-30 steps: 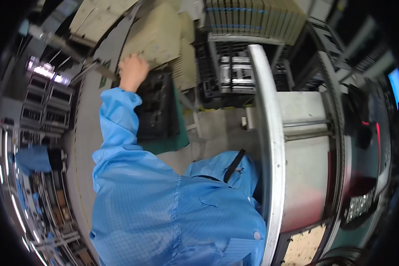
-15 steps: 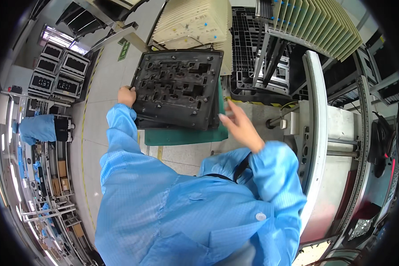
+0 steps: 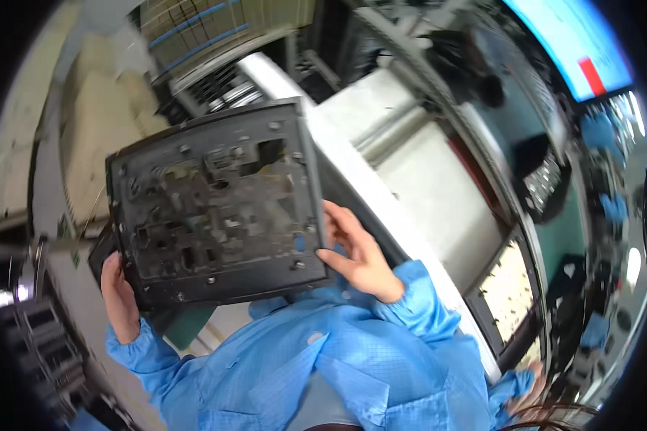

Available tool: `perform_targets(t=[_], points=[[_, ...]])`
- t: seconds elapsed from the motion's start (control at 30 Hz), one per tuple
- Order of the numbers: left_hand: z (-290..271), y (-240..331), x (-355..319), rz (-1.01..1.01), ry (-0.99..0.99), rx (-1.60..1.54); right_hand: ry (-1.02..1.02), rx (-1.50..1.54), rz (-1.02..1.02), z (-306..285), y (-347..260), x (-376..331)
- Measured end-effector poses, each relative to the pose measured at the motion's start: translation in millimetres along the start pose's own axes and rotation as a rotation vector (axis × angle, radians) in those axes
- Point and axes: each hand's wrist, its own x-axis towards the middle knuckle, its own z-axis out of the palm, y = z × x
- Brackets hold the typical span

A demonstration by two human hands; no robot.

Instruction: Assembling electronic components onto printed circuit boards at a manual assembly station.

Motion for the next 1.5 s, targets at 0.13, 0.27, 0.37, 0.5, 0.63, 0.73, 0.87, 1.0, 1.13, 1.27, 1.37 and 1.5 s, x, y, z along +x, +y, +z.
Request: perform_targets(t=[0.13,0.27,0.37,0.5,0.63,0.73,0.87,1.0,1.13,1.27,1.37,1.5], points=[[171,23,35,0.090,-0.365,0.219,0.465,0.104,0.098,-61,-26,-71],[344,20,61,0.093,-0.684,0.441,0.810,0.109,0.088,-109,-26,-119],[438,0,66,0.253,-0.798,0.614,0.975,0.188,0.065,-131,-20,-135],[497,-26,72,0.243,-0.878,0.738,1.082,0.139,0.048,-149,-3,-142],[516,-50,81,0.294,-0.878,0.692,1.131,0.169,0.024,-155,3,-138],[515,-59,84,0.310,-0.837,0.738,1.111,0.244,0.074,-157,4,-136],[509,-58,96,0.242,-0.952,0.856,1.094,0.179,0.080,-156,7,-140],[486,-18,115,0.989,-0.184,0.825,1.400,-0.274,0.002,-143,3,-140],[381,50,194,1.011,0.730,0.705,1.363,-0.416,0.011,-137,-28,-132],[269,46,289,1.019,0.472,0.835,1.287,-0.437,-0.109,-130,-33,-111],[276,55,288,0.847,0.278,0.793,1.232,-0.425,-0.226,-124,-27,-105],[276,61,291,0.838,0.173,0.807,1.166,-0.332,-0.246,-104,-35,-91]])
